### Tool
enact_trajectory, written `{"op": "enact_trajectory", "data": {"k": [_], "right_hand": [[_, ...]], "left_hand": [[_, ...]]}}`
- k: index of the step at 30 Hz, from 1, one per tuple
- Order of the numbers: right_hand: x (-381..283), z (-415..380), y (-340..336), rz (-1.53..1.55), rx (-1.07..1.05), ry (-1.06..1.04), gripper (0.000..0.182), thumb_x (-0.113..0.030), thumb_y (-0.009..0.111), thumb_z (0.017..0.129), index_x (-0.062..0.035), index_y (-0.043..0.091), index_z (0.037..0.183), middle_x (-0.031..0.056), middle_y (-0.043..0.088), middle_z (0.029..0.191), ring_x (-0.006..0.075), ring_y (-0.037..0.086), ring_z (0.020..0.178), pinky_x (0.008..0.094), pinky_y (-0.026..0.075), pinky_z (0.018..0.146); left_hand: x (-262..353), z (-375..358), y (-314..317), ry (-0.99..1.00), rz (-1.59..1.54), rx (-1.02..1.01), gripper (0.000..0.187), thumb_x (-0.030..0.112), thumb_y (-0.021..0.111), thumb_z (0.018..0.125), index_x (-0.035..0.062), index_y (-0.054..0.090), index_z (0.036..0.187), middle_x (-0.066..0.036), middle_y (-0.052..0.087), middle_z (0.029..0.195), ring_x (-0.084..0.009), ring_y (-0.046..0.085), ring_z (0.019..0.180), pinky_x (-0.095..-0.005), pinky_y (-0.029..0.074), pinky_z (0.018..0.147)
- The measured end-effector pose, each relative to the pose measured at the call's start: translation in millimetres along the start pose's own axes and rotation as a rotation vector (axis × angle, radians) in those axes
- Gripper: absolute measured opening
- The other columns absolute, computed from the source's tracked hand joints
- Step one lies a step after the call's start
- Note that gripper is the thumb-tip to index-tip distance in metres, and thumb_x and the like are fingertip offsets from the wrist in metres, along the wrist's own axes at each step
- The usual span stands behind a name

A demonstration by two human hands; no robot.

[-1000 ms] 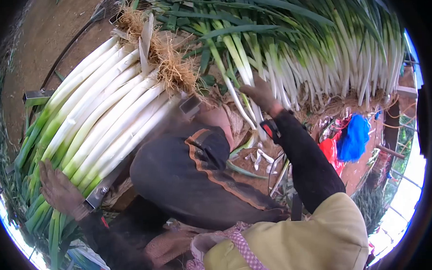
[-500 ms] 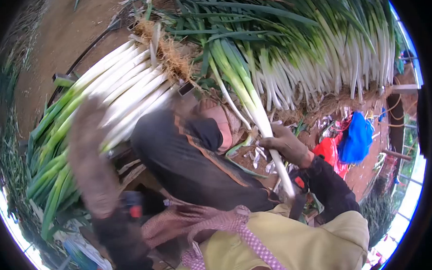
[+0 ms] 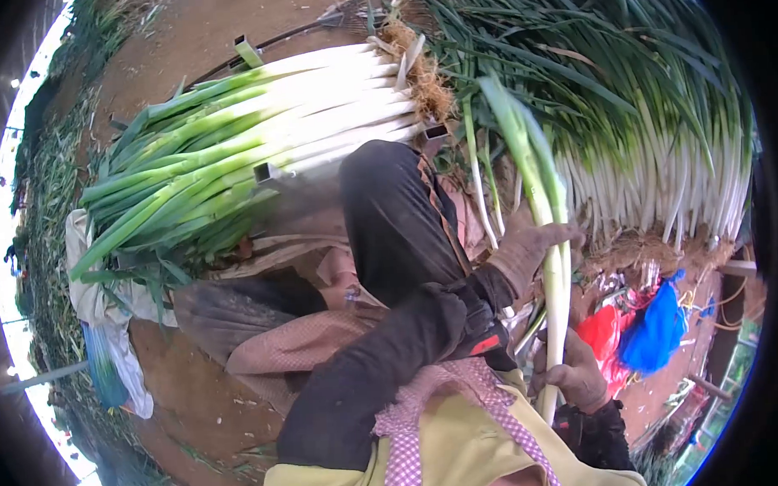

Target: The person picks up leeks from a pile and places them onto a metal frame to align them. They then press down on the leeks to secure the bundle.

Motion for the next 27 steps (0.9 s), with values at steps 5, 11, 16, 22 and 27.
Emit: {"op": "enact_trajectory", "data": {"k": [5,11,16,22,27], "right_hand": [[16.5,21.4,-27.3,-0.093,0.063,-0.122,0.037,-0.02,0.063,0.092,0.0004,0.058,0.123,0.0081,0.066,0.091,0.0161,0.066,0.083,0.0292,0.053,0.072],[-29.2,114.2,-27.7,-0.326,0.14,-0.303,0.035,-0.032,0.051,0.105,-0.0006,0.06,0.117,0.0028,0.065,0.095,0.0105,0.063,0.08,0.0268,0.052,0.068],[-29.8,115.5,-22.5,-0.281,0.081,-0.275,0.047,-0.03,0.059,0.1,0.0015,0.055,0.136,0.0068,0.065,0.107,0.0123,0.062,0.094,0.027,0.051,0.08],[-11.7,88.1,-28.4,-0.324,0.144,-0.29,0.056,-0.027,0.057,0.099,0.0011,0.05,0.147,0.0042,0.064,0.118,0.0123,0.058,0.103,0.0262,0.047,0.089],[4.4,86.4,-31.8,-0.172,0.213,-0.308,0.052,-0.027,0.064,0.096,0.0043,0.056,0.137,0.0052,0.066,0.114,0.0104,0.058,0.106,0.0264,0.047,0.09]], "left_hand": [[59.7,45.3,-0.5,0.338,0.105,-0.204,0.042,0.022,0.079,0.084,0.0035,0.057,0.114,-0.008,0.068,0.086,-0.0196,0.068,0.069,-0.0357,0.059,0.061],[33.9,113.4,-67.6,0.097,0.15,0.094,0.031,0.02,0.069,0.094,-0.0025,0.062,0.114,-0.013,0.07,0.095,-0.0272,0.071,0.08,-0.0395,0.061,0.068],[26.1,115.5,-86.1,-0.126,0.135,0.12,0.033,0.016,0.055,0.1,-0.01,0.059,0.119,-0.024,0.072,0.106,-0.033,0.074,0.089,-0.044,0.064,0.078],[16.1,129.1,-100.9,-0.047,0.088,0.153,0.038,0.023,0.057,0.103,-0.0084,0.054,0.124,-0.026,0.069,0.11,-0.0392,0.073,0.091,-0.045,0.065,0.08],[17.9,129.3,-97.2,-0.075,0.092,0.188,0.038,0.027,0.057,0.104,-0.0048,0.054,0.125,-0.022,0.069,0.109,-0.0374,0.072,0.096,-0.0451,0.064,0.081]]}}
Point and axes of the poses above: each hand's wrist, its own z-axis towards the middle knuckle, its own y-axis out of the palm, x = y × z, the point moved 3 cm from there along z, towards the middle knuckle
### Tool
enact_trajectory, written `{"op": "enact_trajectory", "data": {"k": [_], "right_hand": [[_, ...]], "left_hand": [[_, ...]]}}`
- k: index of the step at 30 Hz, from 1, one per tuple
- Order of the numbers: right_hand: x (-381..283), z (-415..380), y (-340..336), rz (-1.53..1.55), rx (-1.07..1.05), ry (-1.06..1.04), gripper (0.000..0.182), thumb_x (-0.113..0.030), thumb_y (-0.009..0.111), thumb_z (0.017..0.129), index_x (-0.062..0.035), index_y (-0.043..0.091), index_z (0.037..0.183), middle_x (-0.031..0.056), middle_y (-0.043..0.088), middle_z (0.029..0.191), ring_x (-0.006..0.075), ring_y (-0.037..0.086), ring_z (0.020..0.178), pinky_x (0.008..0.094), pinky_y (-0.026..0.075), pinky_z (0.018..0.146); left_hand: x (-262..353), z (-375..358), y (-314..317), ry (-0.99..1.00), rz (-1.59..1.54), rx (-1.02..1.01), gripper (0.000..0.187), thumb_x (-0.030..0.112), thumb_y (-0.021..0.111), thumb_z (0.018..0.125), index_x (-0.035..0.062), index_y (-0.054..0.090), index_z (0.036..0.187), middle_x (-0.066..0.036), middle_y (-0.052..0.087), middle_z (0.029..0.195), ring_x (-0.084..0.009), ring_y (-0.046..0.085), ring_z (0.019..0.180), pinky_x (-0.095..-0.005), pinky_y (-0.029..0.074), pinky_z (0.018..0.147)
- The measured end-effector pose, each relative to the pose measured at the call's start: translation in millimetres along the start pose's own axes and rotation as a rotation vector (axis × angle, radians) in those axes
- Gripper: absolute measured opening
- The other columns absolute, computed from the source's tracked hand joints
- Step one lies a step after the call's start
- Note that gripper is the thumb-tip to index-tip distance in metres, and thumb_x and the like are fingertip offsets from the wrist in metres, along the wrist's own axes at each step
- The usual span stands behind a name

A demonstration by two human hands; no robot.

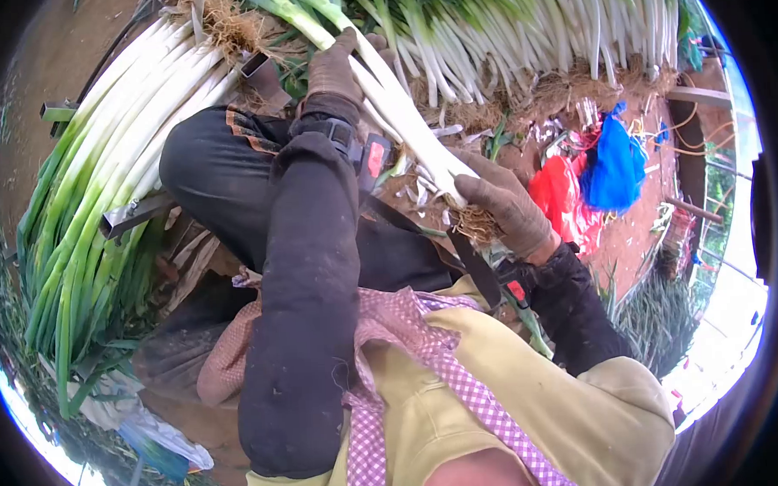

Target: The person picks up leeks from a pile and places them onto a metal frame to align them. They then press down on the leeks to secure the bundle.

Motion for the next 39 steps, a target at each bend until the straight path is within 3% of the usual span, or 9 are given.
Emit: {"op": "enact_trajectory", "data": {"k": [6,12,21,23,27,30,33,35,39], "right_hand": [[-27.5,-31.1,11.3,0.05,-0.07,0.134,0.046,-0.018,0.068,0.083,0.0022,0.06,0.123,-0.0018,0.065,0.1,0.0074,0.059,0.085,0.0232,0.048,0.073],[54.7,-65.5,-67.6,-0.899,0.296,0.257,0.037,-0.017,0.07,0.087,0.0033,0.066,0.117,0.0028,0.07,0.094,0.0116,0.064,0.087,0.0292,0.052,0.078],[58.8,-7.4,8.9,0.391,0.063,0.24,0.03,-0.013,0.069,0.09,0.0017,0.065,0.115,-0.0005,0.059,0.086,0.0128,0.055,0.072,0.0303,0.044,0.063],[52.4,-21.5,-19.6,-0.542,-0.001,-0.31,0.021,-0.017,0.069,0.089,-0.0008,0.07,0.102,0.0022,0.062,0.083,0.011,0.056,0.07,0.026,0.042,0.062],[100.0,-75.0,-95.5,-0.272,-0.056,0.419,0.035,-0.024,0.067,0.09,-0.0033,0.067,0.118,0.0115,0.07,0.089,0.0217,0.069,0.078,0.0345,0.054,0.07],[102.7,-72.9,-132.5,-1.564,0.309,0.622,0.048,-0.031,0.069,0.091,-0.0059,0.06,0.131,0.0147,0.072,0.096,0.0267,0.071,0.084,0.0387,0.055,0.073],[17.3,-47.9,-89.0,-0.667,0.553,-0.062,0.061,-0.036,0.072,0.09,-0.0022,0.054,0.138,0.0169,0.071,0.108,0.0396,0.068,0.098,0.0454,0.054,0.085],[-20.5,-23.0,-35.8,-0.962,0.429,-0.34,0.066,-0.035,0.075,0.088,-0.0025,0.05,0.14,0.0205,0.066,0.118,0.0402,0.064,0.108,0.0452,0.051,0.09],[1.2,36.1,17.5,-1.045,0.173,-0.069,0.063,-0.023,0.075,0.083,-0.0037,0.051,0.139,0.0232,0.068,0.115,0.0444,0.066,0.101,0.0469,0.054,0.086]], "left_hand": [[0.6,11.9,-5.6,0.099,0.059,0.11,0.032,0.024,0.056,0.104,-0.0052,0.056,0.117,-0.02,0.07,0.103,-0.0343,0.072,0.089,-0.0437,0.064,0.077],[-0.5,24.8,-10.0,0.153,-0.036,0.125,0.03,0.022,0.055,0.104,-0.0042,0.052,0.119,-0.019,0.068,0.1,-0.0333,0.07,0.083,-0.0429,0.065,0.076],[1.3,15.1,-0.3,0.166,-0.056,0.167,0.027,0.022,0.055,0.103,-0.0022,0.054,0.114,-0.016,0.069,0.095,-0.0307,0.07,0.079,-0.0415,0.063,0.071],[5.2,16.1,-1.1,0.178,-0.02,0.178,0.028,0.024,0.056,0.103,-0.0021,0.057,0.111,-0.016,0.07,0.095,-0.0298,0.071,0.078,-0.041,0.062,0.071],[-3.3,20.6,-5.4,0.127,-0.001,0.187,0.027,0.022,0.057,0.103,-0.004,0.058,0.107,-0.016,0.07,0.092,-0.0303,0.072,0.076,-0.0415,0.062,0.068],[-6.8,27.4,-5.2,0.133,-0.039,0.154,0.027,0.018,0.057,0.102,-0.0078,0.057,0.109,-0.019,0.07,0.091,-0.0333,0.072,0.075,-0.0459,0.063,0.065],[-8.2,20.6,-2.6,0.148,-0.017,0.221,0.023,0.015,0.06,0.1,-0.007,0.056,0.105,-0.02,0.07,0.085,-0.0341,0.071,0.066,-0.0452,0.063,0.06],[-7.4,16.3,0.1,0.153,0.059,0.228,0.024,0.017,0.06,0.1,-0.0061,0.058,0.106,-0.02,0.071,0.085,-0.0336,0.071,0.065,-0.0454,0.061,0.058],[-17.3,29.2,-9.3,0.141,0.068,0.215,0.032,0.026,0.06,0.101,-0.0055,0.064,0.095,-0.019,0.071,0.083,-0.0326,0.071,0.064,-0.0438,0.059,0.054]]}}
Point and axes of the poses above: each hand's wrist, its own z-axis towards the middle knuckle, its own y-axis out of the palm, x = y × z, the point moved 3 cm from there along z, towards the middle knuckle
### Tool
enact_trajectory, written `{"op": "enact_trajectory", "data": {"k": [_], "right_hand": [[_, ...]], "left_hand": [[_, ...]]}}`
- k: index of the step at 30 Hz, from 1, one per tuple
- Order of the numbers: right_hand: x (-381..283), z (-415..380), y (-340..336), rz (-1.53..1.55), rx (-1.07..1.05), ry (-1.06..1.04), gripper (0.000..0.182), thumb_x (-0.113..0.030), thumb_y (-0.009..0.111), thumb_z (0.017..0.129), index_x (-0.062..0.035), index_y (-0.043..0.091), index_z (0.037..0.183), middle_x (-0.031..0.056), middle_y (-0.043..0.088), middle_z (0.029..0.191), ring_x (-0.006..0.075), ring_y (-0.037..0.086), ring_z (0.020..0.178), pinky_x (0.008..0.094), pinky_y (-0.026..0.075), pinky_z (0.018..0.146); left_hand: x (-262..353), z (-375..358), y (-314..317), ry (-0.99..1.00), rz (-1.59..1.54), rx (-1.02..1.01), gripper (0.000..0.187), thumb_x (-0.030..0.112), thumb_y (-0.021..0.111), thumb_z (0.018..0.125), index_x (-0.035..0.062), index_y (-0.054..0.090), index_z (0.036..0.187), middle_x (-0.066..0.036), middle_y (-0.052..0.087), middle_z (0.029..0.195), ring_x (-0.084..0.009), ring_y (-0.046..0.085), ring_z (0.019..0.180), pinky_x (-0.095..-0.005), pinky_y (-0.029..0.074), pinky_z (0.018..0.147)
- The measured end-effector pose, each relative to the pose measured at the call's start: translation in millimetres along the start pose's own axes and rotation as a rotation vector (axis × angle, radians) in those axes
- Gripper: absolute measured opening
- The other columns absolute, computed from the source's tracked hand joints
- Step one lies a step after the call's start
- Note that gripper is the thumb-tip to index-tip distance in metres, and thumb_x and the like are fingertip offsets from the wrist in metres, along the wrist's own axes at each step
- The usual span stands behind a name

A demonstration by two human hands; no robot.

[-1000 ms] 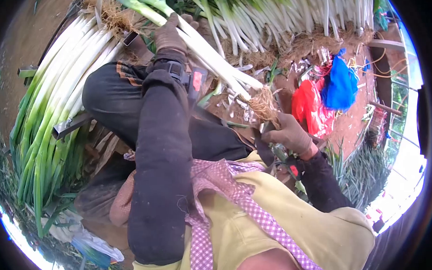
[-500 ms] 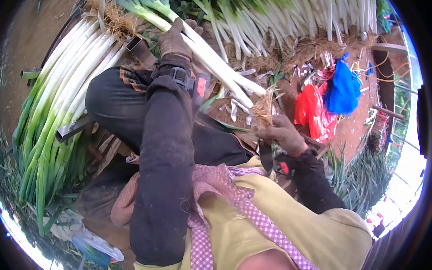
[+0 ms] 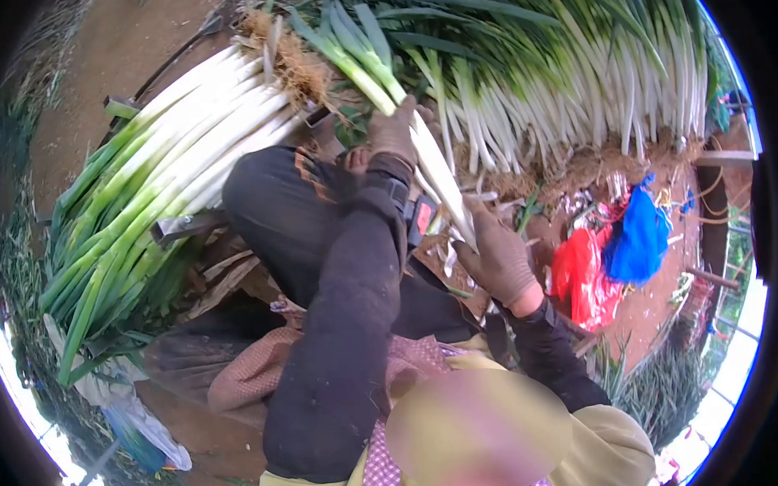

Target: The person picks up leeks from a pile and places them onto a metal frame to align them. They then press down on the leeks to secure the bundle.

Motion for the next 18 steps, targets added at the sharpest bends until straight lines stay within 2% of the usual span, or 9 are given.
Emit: {"op": "enact_trajectory", "data": {"k": [1,2,3,6,9,12,14,16,18], "right_hand": [[-1.3,-0.9,1.4,0.067,0.083,-0.103,0.064,-0.023,0.071,0.086,-0.0033,0.048,0.142,0.0226,0.069,0.107,0.0433,0.068,0.093,0.0484,0.053,0.079],[1.4,-6.1,2.7,0.137,0.158,-0.216,0.064,-0.023,0.068,0.09,-0.0028,0.044,0.146,0.0219,0.071,0.099,0.0422,0.07,0.084,0.0498,0.053,0.071],[5.8,-15.8,-0.5,0.225,0.152,-0.214,0.063,-0.021,0.066,0.091,-0.0029,0.045,0.147,0.0219,0.071,0.101,0.0396,0.071,0.085,0.0467,0.054,0.073],[-1.2,-59.4,-17.1,0.321,0.068,-0.141,0.057,-0.019,0.064,0.094,-0.0026,0.048,0.145,0.0193,0.071,0.099,0.0319,0.072,0.084,0.0387,0.055,0.075],[-2.5,-89.2,-17.9,0.352,0.057,-0.198,0.058,-0.024,0.066,0.095,-0.001,0.048,0.145,0.0156,0.069,0.096,0.0298,0.071,0.081,0.0362,0.055,0.072],[24.0,-66.1,-3.8,0.197,0.111,-0.178,0.058,-0.026,0.065,0.096,0.001,0.047,0.144,0.0166,0.069,0.101,0.033,0.069,0.085,0.0379,0.054,0.074],[28.1,-37.0,-2.4,0.121,0.267,-0.41,0.058,-0.026,0.066,0.095,-0.0011,0.048,0.145,0.0186,0.067,0.109,0.036,0.067,0.095,0.0425,0.052,0.081],[6.8,-4.8,-13.2,-0.01,0.309,-0.477,0.056,-0.02,0.067,0.093,-0.0036,0.05,0.145,0.0186,0.065,0.115,0.0348,0.065,0.099,0.044,0.049,0.081],[-44.4,37.1,-36.1,-0.067,0.38,-0.632,0.056,-0.016,0.068,0.092,-0.0046,0.051,0.144,0.0159,0.066,0.116,0.0307,0.062,0.092,0.0409,0.046,0.077]], "left_hand": [[2.5,-1.7,-1.6,-0.054,0.0,-0.02,0.033,0.026,0.061,0.1,-0.0058,0.066,0.093,-0.019,0.072,0.083,-0.032,0.071,0.064,-0.0444,0.059,0.055],[-3.5,10.6,-10.7,-0.067,0.001,-0.063,0.013,0.012,0.073,0.091,0.001,0.066,0.091,-0.013,0.069,0.076,-0.0239,0.067,0.058,-0.0375,0.056,0.052],[-6.6,19.1,-13.0,-0.081,-0.01,-0.029,0.013,0.012,0.076,0.087,0.0014,0.069,0.089,-0.011,0.07,0.077,-0.0224,0.067,0.059,-0.0353,0.056,0.056],[2.8,11.3,-4.7,-0.169,-0.261,-0.019,0.026,0.018,0.075,0.087,0.0016,0.063,0.104,-0.012,0.069,0.081,-0.024,0.066,0.058,-0.0365,0.057,0.053],[37.9,-30.5,18.6,-0.191,-0.349,-0.035,0.039,0.023,0.073,0.089,0.0019,0.057,0.118,-0.012,0.067,0.082,-0.0231,0.065,0.058,-0.0357,0.058,0.05],[89.3,-50.2,49.0,0.138,-0.496,-0.298,0.045,0.015,0.071,0.089,0.0068,0.05,0.128,-0.01,0.066,0.087,-0.0229,0.068,0.069,-0.0392,0.062,0.057],[145.0,-82.8,48.8,0.279,-0.516,-0.427,0.051,0.013,0.073,0.089,0.008,0.046,0.131,-0.01,0.067,0.09,-0.0249,0.07,0.076,-0.0428,0.063,0.061],[204.5,-110.8,35.9,0.535,-0.442,-0.547,0.043,0.016,0.072,0.092,0.007,0.05,0.128,-0.011,0.069,0.093,-0.0247,0.071,0.078,-0.0421,0.063,0.063],[271.0,-152.2,7.5,0.834,-0.269,-0.583,0.033,0.018,0.07,0.094,0.0062,0.055,0.121,-0.011,0.07,0.096,-0.0239,0.072,0.079,-0.04,0.063,0.065]]}}
Point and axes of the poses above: each hand's wrist, its own z-axis towards the middle knuckle, its own y-axis out of the palm, x = y × z, the point moved 3 cm from there along z, towards the middle knuckle
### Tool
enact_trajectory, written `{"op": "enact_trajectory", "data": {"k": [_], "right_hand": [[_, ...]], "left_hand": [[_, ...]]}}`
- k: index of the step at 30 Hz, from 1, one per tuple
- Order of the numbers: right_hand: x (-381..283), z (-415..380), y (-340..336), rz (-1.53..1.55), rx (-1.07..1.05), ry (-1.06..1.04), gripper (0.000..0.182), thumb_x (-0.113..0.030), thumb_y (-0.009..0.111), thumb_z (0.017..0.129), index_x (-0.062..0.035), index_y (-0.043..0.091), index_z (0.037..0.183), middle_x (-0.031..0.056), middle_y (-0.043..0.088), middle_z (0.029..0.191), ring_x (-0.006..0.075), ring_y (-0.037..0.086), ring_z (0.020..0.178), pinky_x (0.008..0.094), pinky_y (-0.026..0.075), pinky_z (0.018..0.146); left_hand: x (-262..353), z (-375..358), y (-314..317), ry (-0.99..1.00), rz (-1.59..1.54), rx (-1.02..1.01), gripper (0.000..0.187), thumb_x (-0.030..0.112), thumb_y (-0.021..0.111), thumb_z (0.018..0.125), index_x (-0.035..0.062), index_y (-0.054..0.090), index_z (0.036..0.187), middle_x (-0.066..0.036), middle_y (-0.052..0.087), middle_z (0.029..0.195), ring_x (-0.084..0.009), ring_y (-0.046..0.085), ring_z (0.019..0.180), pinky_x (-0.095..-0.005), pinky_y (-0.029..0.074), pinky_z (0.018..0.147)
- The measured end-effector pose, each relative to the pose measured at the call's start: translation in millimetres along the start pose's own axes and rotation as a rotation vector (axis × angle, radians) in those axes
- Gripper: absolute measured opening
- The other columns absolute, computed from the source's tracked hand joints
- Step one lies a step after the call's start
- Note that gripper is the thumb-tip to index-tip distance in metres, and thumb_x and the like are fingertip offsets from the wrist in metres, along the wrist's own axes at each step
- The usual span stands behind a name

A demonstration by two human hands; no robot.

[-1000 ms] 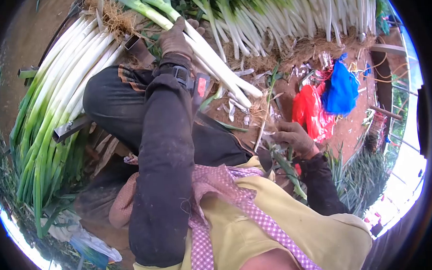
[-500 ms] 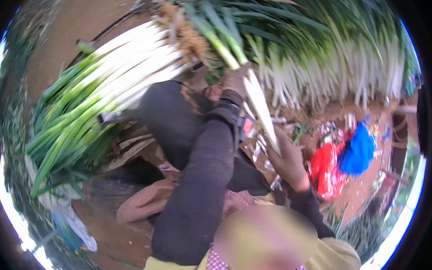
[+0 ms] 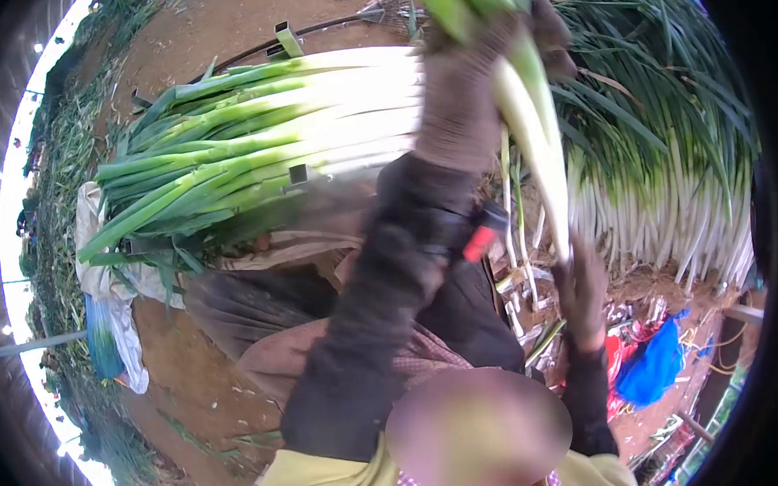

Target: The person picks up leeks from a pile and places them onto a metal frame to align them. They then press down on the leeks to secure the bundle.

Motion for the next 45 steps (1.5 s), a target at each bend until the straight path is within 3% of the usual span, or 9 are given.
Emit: {"op": "enact_trajectory", "data": {"k": [7,11,15,21,25,30,36,41,45], "right_hand": [[-69.2,228.8,45.2,-0.044,0.095,-0.596,0.055,-0.028,0.067,0.093,-0.0284,0.051,0.146,0.0046,0.062,0.098,0.0218,0.061,0.084,0.0375,0.042,0.075],[-71.4,285.4,126.4,-0.309,-0.178,-0.518,0.052,-0.026,0.068,0.093,-0.0337,0.054,0.142,0.005,0.066,0.114,0.0229,0.067,0.101,0.0386,0.048,0.089],[-54.7,298.5,158.6,-0.137,-0.224,-0.404,0.049,-0.024,0.075,0.087,-0.0334,0.063,0.134,0.0036,0.066,0.122,0.0274,0.064,0.113,0.0444,0.046,0.101],[-64.7,288.7,148.9,-0.246,-0.171,-0.273,0.048,-0.025,0.078,0.083,-0.0258,0.066,0.129,0.0044,0.064,0.128,0.0274,0.059,0.123,0.0456,0.044,0.105],[-96.1,288.2,152.6,-0.203,-0.055,-0.292,0.047,-0.023,0.076,0.082,-0.0181,0.065,0.127,0.0048,0.062,0.133,0.029,0.056,0.126,0.0471,0.043,0.107],[-79.2,292.4,184.3,0.198,-0.096,-0.414,0.054,-0.02,0.058,0.081,-0.0197,0.061,0.135,0.0065,0.055,0.145,0.0303,0.048,0.134,0.0482,0.035,0.116],[-78.8,289.8,201.2,0.047,0.008,-0.341,0.049,-0.046,0.043,0.104,-0.0165,0.056,0.14,0.0075,0.051,0.149,0.0251,0.04,0.144,0.0444,0.018,0.124],[-81.5,291.9,209.3,-0.049,-0.01,-0.327,0.049,-0.044,0.041,0.105,-0.0165,0.052,0.144,0.0082,0.048,0.152,0.0249,0.036,0.146,0.0447,0.016,0.124],[-81.5,291.6,206.2,-0.072,0.038,-0.365,0.047,-0.043,0.043,0.105,-0.0177,0.053,0.143,0.0083,0.05,0.15,0.0254,0.037,0.145,0.0443,0.019,0.123]], "left_hand": [[197.6,-25.5,-98.3,0.28,0.477,0.413,0.048,0.026,0.062,0.101,0.0035,0.047,0.141,-0.017,0.059,0.132,-0.0278,0.056,0.127,-0.0524,0.041,0.113],[220.6,-111.6,-221.1,-0.656,0.603,0.805,0.049,0.025,0.063,0.1,0.0004,0.05,0.14,-0.014,0.06,0.135,-0.0222,0.057,0.126,-0.0429,0.043,0.111],[218.5,-110.4,-178.3,-0.287,1.808,0.553,0.028,0.029,0.066,0.097,0.0075,0.072,0.114,-0.009,0.065,0.132,-0.0215,0.06,0.12,-0.0432,0.045,0.103],[180.9,-51.9,-209.8,0.227,2.958,-0.047,0.035,0.039,0.058,0.099,0.0204,0.067,0.127,-0.003,0.066,0.131,-0.0255,0.059,0.121,-0.0497,0.04,0.108],[168.1,-39.4,-236.6,-0.144,2.93,-0.057,0.036,0.04,0.054,0.1,0.017,0.065,0.127,-0.008,0.066,0.13,-0.0275,0.058,0.122,-0.0498,0.039,0.109],[156.2,-61.3,-214.3,-0.077,2.888,-0.08,0.023,0.034,0.064,0.095,0.0136,0.067,0.103,-0.008,0.067,0.107,-0.0259,0.06,0.104,-0.0442,0.044,0.098],[153.8,-58.7,-215.3,0.039,2.871,-0.044,0.021,0.034,0.064,0.093,0.0149,0.069,0.099,-0.007,0.066,0.101,-0.0257,0.059,0.102,-0.0469,0.043,0.093],[192.1,-32.6,-204.6,-0.753,2.84,-0.089,0.053,0.059,0.042,0.102,0.0198,0.062,0.133,-0.002,0.062,0.135,-0.0209,0.055,0.126,-0.0538,0.039,0.104],[260.6,-35.6,-249.5,-0.632,2.881,0.074,0.059,0.061,0.035,0.103,0.0214,0.054,0.141,-0.001,0.054,0.148,-0.0242,0.047,0.139,-0.0669,0.027,0.113]]}}
Point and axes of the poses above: each hand's wrist, its own z-axis towards the middle knuckle, its own y-axis out of the palm, x = y × z, the point moved 3 cm from there along z, towards the middle knuckle
